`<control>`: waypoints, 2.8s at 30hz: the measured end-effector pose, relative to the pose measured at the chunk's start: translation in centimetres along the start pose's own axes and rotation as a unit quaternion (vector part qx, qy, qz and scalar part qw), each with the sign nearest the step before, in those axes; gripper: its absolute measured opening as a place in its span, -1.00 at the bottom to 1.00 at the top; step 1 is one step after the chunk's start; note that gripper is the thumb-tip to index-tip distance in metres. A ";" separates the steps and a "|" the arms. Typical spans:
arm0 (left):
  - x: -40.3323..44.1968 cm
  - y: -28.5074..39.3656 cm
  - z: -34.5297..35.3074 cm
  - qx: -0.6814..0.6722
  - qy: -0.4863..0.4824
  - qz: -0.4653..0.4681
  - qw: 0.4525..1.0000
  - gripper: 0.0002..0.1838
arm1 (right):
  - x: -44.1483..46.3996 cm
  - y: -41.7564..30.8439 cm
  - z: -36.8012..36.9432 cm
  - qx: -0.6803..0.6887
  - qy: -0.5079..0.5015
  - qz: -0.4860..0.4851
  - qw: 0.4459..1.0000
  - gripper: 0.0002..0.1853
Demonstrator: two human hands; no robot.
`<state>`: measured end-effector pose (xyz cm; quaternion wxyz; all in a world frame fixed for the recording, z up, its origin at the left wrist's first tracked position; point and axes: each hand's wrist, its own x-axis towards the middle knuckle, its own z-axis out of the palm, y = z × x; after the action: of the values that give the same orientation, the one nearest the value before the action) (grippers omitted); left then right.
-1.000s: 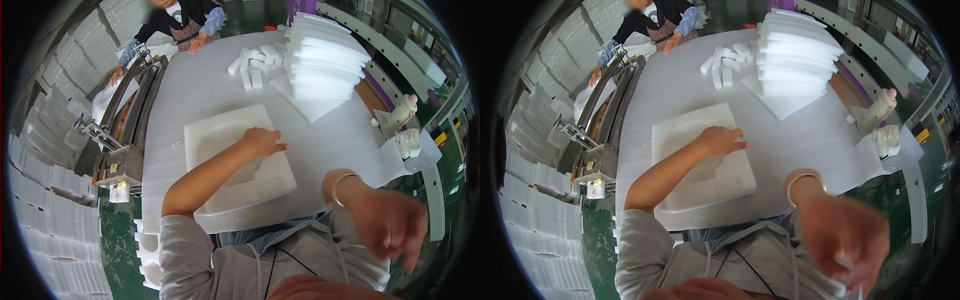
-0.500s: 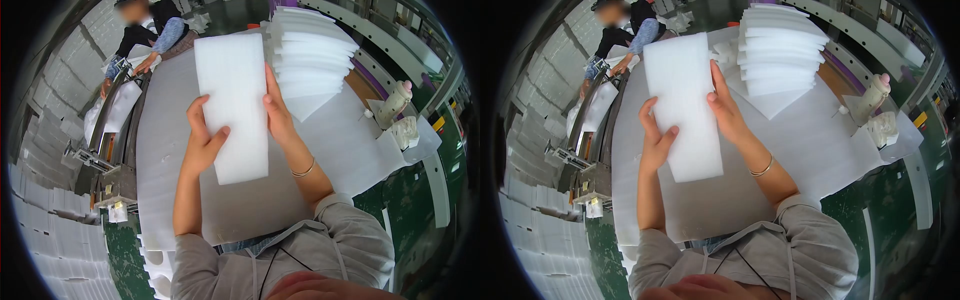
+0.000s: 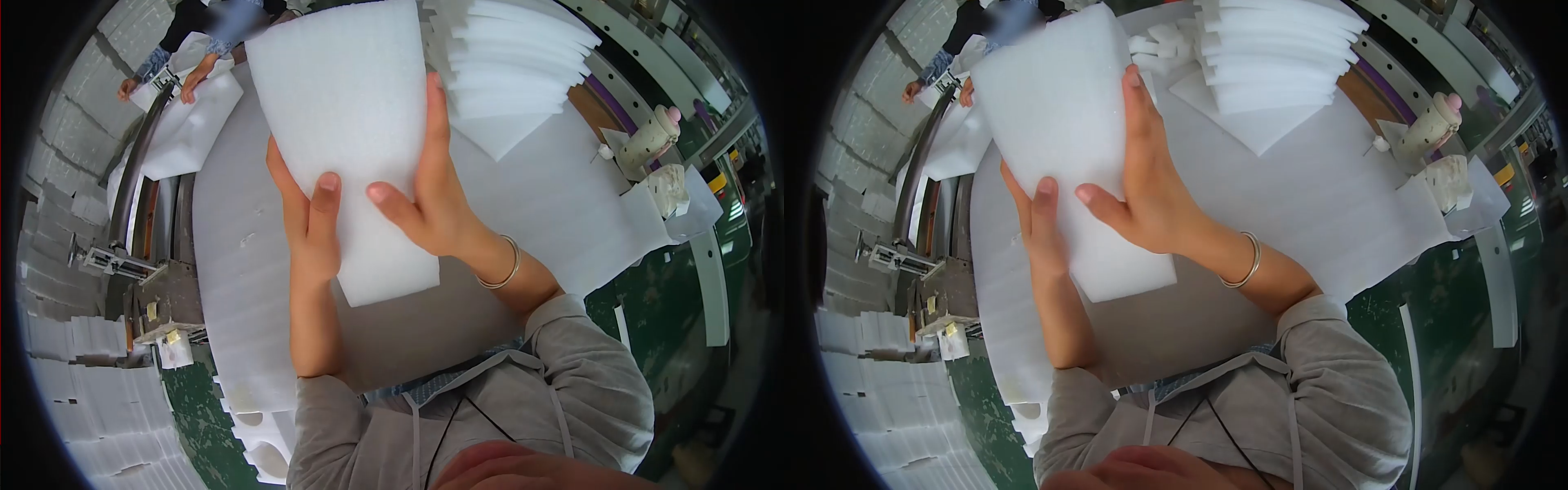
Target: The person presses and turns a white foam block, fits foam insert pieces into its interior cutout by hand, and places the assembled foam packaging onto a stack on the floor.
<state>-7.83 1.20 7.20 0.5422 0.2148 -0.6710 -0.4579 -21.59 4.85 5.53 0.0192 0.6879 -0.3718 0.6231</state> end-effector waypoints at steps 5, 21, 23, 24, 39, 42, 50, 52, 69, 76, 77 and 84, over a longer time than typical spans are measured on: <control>-0.9 -0.5 0.3 0.038 0.002 0.042 0.998 -0.22 | -0.3 0.3 -0.7 -0.008 -0.023 -0.020 0.999 -0.01; -1.4 0.7 -2.7 -0.275 0.001 0.035 0.961 -0.05 | 0.6 1.1 -5.0 0.323 -0.030 -0.046 0.945 -0.41; -1.3 0.5 -1.3 -0.198 0.102 0.010 0.975 -0.01 | 0.5 -0.1 -4.0 0.282 -0.015 0.060 0.957 -0.42; -1.2 0.6 -0.9 -0.163 0.091 0.004 0.982 0.02 | 0.2 -0.1 -3.4 0.273 -0.015 0.085 0.958 -0.42; -0.5 -1.0 -0.4 -0.080 0.120 -0.021 0.989 -0.23 | -0.4 -0.3 -1.2 0.032 -0.062 0.043 0.997 -0.25; -0.4 -1.4 -0.3 -0.016 0.119 0.010 0.993 -0.22 | -0.6 -0.1 -1.0 0.002 -0.052 0.035 0.998 -0.26; -0.4 -1.6 -0.1 0.006 0.059 0.073 0.996 -0.09 | -0.4 1.1 -1.6 0.215 0.037 0.166 0.962 -0.53; -0.5 -1.4 0.2 -0.005 0.053 0.076 0.996 -0.08 | -0.3 0.9 -1.9 0.182 0.051 0.129 0.973 -0.62; -0.1 -0.5 -2.5 0.023 0.001 0.129 0.991 0.08 | 0.3 0.8 -3.8 0.301 0.033 0.008 0.953 -0.40; 0.4 -0.1 -3.0 -0.202 -0.096 0.090 0.971 0.24 | 0.0 3.7 -3.3 0.381 -0.064 0.161 0.908 -0.24; 0.0 0.2 -1.4 -0.141 -0.035 0.036 0.989 0.17 | -0.1 4.2 -2.5 0.278 -0.080 0.093 0.953 -0.21; -0.1 -0.9 0.0 -0.021 0.019 0.077 0.997 -0.22 | -0.1 2.1 -2.1 0.212 -0.037 0.167 0.962 -0.33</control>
<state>-7.99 0.86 6.35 0.5930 0.1600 -0.6655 -0.4241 -24.50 4.40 4.96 -0.2451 0.6273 -0.3410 0.6558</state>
